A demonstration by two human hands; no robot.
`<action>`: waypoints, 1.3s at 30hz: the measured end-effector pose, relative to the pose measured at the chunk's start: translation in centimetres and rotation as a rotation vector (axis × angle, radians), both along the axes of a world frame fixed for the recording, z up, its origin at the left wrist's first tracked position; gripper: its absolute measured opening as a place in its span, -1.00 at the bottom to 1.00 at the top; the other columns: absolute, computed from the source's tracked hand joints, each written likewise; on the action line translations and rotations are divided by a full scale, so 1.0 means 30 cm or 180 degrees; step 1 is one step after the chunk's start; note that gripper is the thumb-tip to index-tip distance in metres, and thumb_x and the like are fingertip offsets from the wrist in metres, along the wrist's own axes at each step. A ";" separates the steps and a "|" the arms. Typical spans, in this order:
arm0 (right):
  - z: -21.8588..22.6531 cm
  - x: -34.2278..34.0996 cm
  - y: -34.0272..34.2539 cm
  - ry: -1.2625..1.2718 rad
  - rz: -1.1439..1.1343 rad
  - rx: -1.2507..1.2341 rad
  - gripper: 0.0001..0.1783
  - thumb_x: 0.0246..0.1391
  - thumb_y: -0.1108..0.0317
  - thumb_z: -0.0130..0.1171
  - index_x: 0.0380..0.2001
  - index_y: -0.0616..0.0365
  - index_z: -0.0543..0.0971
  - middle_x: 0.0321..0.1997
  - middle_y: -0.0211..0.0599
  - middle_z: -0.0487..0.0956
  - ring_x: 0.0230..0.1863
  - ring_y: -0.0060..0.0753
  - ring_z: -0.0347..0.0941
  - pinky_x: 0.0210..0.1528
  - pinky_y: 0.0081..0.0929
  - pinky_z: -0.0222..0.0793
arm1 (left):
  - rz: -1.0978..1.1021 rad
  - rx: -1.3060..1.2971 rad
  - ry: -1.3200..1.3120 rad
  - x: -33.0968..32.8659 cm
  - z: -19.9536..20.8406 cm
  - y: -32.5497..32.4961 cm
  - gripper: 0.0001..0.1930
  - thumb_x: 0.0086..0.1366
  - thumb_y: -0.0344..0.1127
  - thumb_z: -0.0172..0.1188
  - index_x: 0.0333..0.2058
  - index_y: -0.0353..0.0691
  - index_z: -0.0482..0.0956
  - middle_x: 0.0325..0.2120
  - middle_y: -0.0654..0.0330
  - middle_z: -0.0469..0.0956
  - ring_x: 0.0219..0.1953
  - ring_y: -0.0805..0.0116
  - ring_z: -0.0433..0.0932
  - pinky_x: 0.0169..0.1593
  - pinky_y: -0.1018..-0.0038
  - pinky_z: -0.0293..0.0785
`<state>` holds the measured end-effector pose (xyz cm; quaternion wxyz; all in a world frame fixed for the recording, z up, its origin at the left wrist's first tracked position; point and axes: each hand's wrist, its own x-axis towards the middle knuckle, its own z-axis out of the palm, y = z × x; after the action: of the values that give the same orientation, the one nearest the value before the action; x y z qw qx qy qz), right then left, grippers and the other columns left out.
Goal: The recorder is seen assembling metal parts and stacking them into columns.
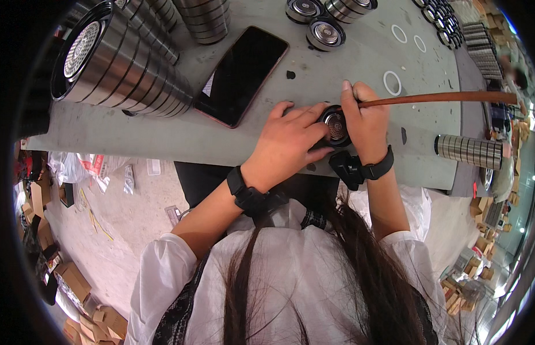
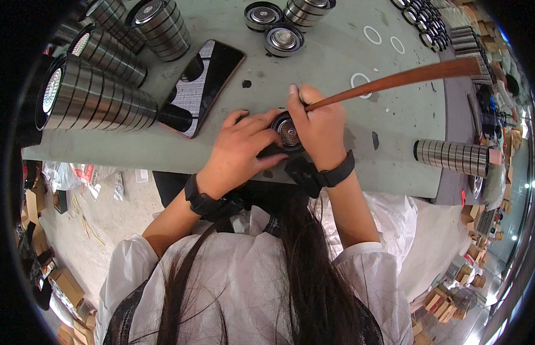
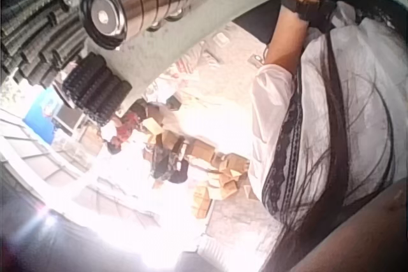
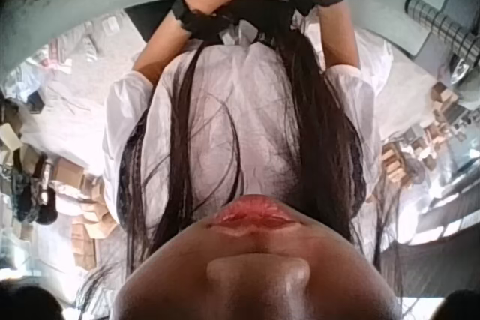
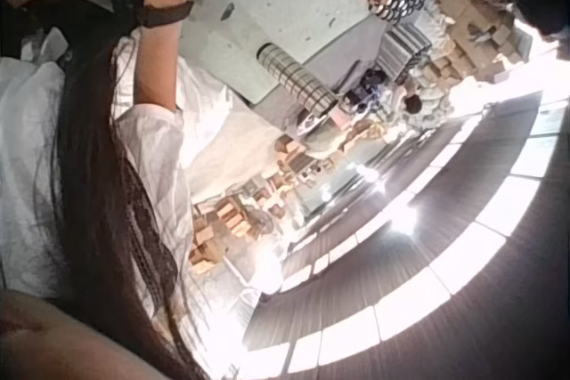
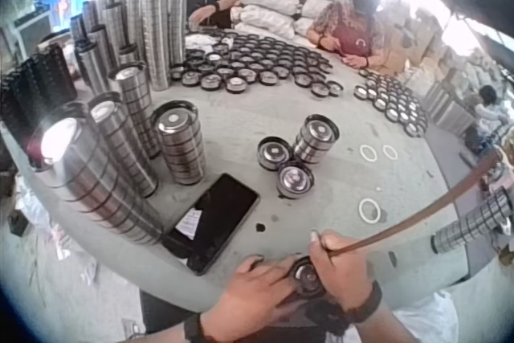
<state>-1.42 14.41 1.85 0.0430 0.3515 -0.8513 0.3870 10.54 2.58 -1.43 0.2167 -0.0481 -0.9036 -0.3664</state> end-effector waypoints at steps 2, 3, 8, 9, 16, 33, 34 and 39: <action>0.002 0.001 -0.003 -0.0089 0.0107 -0.0127 -0.62 0.12 0.31 0.11 -0.67 0.23 0.27 -0.73 -0.14 0.19 -0.70 -0.18 0.08 -0.61 -0.34 0.04 | 0.0009 0.0001 0.0012 0.000 -0.001 0.000 -0.73 -0.05 -0.17 0.34 -0.39 -0.10 0.53 -0.02 0.16 0.46 -0.03 0.27 0.45 0.09 0.18 0.21; 0.002 0.001 -0.003 -0.0090 0.0111 -0.0126 -0.62 0.12 0.31 0.11 -0.67 0.23 0.27 -0.73 -0.14 0.19 -0.70 -0.18 0.08 -0.61 -0.34 0.04 | 0.0012 0.0001 0.0024 -0.001 0.000 0.000 -0.73 -0.05 -0.15 0.34 -0.39 -0.10 0.53 -0.03 0.15 0.47 -0.03 0.26 0.45 0.09 0.18 0.21; 0.004 0.002 -0.006 -0.0312 0.0289 -0.0303 -0.62 0.11 0.31 0.13 -0.66 0.26 0.27 -0.73 -0.17 0.13 -0.69 -0.28 0.01 -0.61 -0.36 0.02 | -0.0035 -0.0020 -0.0035 -0.001 -0.001 -0.006 -0.70 -0.05 -0.14 0.34 -0.37 -0.12 0.52 -0.04 0.13 0.47 -0.03 0.25 0.46 0.08 0.17 0.21; 0.004 0.003 -0.008 -0.0313 0.0292 -0.0303 -0.62 0.11 0.31 0.13 -0.66 0.26 0.27 -0.73 -0.17 0.13 -0.69 -0.28 0.01 -0.61 -0.36 0.02 | -0.0069 -0.0032 -0.0066 -0.001 0.000 -0.008 -0.67 -0.06 -0.14 0.35 -0.34 -0.13 0.51 -0.05 0.13 0.48 -0.03 0.24 0.46 0.08 0.17 0.22; 0.014 0.008 -0.010 -0.0211 0.0575 -0.0177 -0.62 0.10 0.31 0.14 -0.66 0.27 0.29 -0.72 -0.14 0.19 -0.67 -0.18 0.06 -0.60 -0.36 0.05 | 0.0108 0.0533 -0.0231 -0.007 0.010 -0.006 -0.42 -0.15 -0.20 0.43 -0.14 -0.18 0.38 -0.26 0.18 0.55 -0.17 0.19 0.52 0.05 0.22 0.26; 0.006 0.020 0.020 0.0106 0.1126 -0.0141 -0.71 0.02 0.33 0.16 -0.69 0.18 0.39 -0.72 -0.21 0.29 -0.66 -0.12 0.21 -0.54 -0.30 0.08 | 0.0263 0.0441 -0.0182 -0.012 0.013 -0.003 -0.37 -0.16 -0.19 0.44 -0.10 -0.20 0.35 -0.33 0.16 0.56 -0.21 0.17 0.53 0.05 0.28 0.27; 0.011 0.022 0.024 0.0153 0.1137 -0.0126 -0.72 0.01 0.34 0.16 -0.69 0.17 0.40 -0.72 -0.23 0.30 -0.66 -0.13 0.22 -0.53 -0.31 0.08 | 0.0256 0.0442 -0.0184 -0.014 0.013 -0.002 -0.37 -0.16 -0.19 0.44 -0.10 -0.20 0.35 -0.33 0.16 0.56 -0.21 0.17 0.53 0.05 0.28 0.27; 0.004 0.025 0.031 0.0238 0.1257 -0.0222 -0.73 -0.04 0.36 0.19 -0.70 0.16 0.39 -0.73 -0.25 0.30 -0.66 -0.14 0.23 -0.53 -0.31 0.07 | 0.0283 0.0420 -0.0200 -0.013 0.012 -0.002 -0.36 -0.19 -0.20 0.45 -0.10 -0.17 0.37 -0.32 0.15 0.56 -0.20 0.18 0.53 0.04 0.28 0.29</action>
<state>-0.68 15.35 1.99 0.0100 0.5240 -0.7498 0.4039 10.15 2.53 -1.07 0.2069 0.0180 -0.8851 -0.4165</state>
